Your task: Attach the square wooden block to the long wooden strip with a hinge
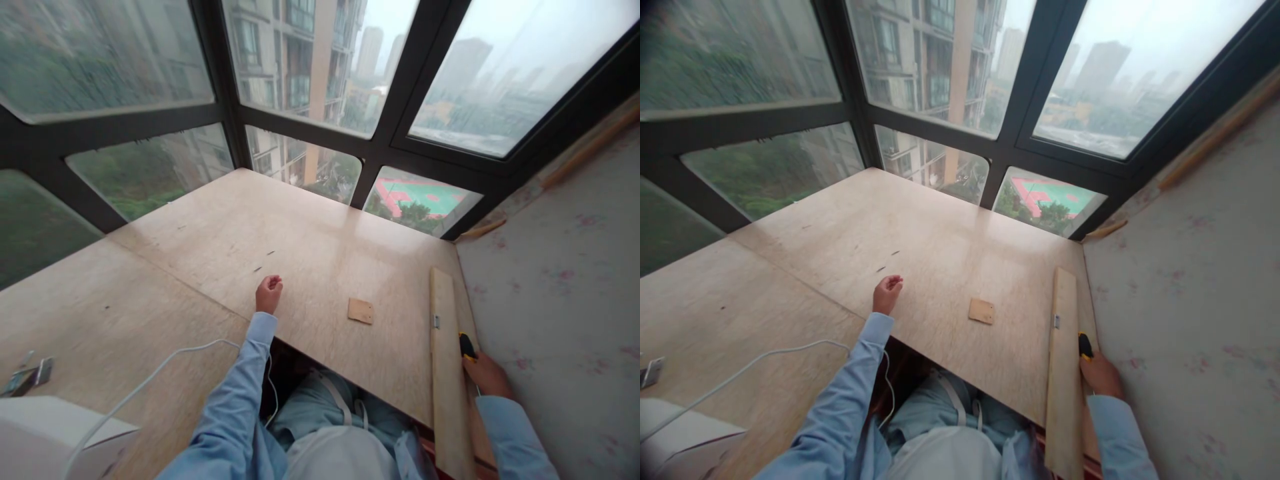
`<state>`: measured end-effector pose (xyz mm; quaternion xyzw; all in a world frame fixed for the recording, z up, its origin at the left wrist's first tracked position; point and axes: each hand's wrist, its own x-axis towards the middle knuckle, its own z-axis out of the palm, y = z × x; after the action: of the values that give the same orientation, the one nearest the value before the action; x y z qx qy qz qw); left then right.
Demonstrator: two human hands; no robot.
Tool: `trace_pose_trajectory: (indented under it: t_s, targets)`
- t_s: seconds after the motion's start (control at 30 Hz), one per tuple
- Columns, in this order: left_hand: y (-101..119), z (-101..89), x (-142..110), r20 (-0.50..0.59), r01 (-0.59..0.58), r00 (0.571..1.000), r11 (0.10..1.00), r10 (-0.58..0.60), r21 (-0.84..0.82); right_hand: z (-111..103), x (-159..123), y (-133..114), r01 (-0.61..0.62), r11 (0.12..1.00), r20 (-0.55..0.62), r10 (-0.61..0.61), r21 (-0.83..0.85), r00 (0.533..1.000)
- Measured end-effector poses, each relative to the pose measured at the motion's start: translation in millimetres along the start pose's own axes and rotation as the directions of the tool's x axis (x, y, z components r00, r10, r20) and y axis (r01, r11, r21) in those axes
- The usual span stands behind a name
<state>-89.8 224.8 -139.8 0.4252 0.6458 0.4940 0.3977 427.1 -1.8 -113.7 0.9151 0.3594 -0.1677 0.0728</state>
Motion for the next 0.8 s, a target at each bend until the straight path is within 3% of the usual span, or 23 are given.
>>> trace_pose_trajectory:
  t_s: [0.07, 0.13, 0.27, 0.47, 0.67, 0.73, 0.8]
  targets:
    - [-0.9, -4.6, 4.1, -0.03, -0.03, 0.999, 0.997, 0.033, 0.073, -2.3, -2.2, -1.2, 0.011, 0.999, 0.021, -0.011, -0.031, 1.0]
    - [-2.3, -2.8, 2.1, 0.009, -0.067, 0.998, 0.989, 0.066, 0.132, -5.0, -5.4, -3.1, 0.003, 1.0, 0.024, -0.003, -0.022, 1.0]
    - [-7.2, 20.5, -14.1, 0.244, -0.252, 0.949, 0.946, 0.2, 0.205, -8.9, -11.1, -6.7, -0.003, 1.0, -0.004, 0.003, 0.028, 1.0]
    - [-6.7, 77.3, -42.9, 0.532, -0.53, 0.766, 0.823, 0.361, 0.205, -4.9, -15.3, 0.1, 0.013, 0.998, -0.049, -0.01, 0.063, 0.999]
    - [1.3, 130.9, -77.3, 0.807, -0.646, 0.495, 0.758, 0.321, 0.095, 2.3, -24.6, 6.4, 0.052, 0.982, -0.071, -0.04, 0.181, 0.997]
    - [2.4, 145.7, -85.4, 0.842, -0.677, 0.446, 0.73, 0.303, 0.096, 4.5, -27.9, 7.6, 0.066, 0.975, -0.075, -0.051, 0.213, 0.996]
    - [2.7, 156.7, -89.0, 0.853, -0.701, 0.425, 0.706, 0.304, 0.098, 6.7, -30.6, 9.8, 0.077, 0.964, -0.091, -0.055, 0.256, 0.994]
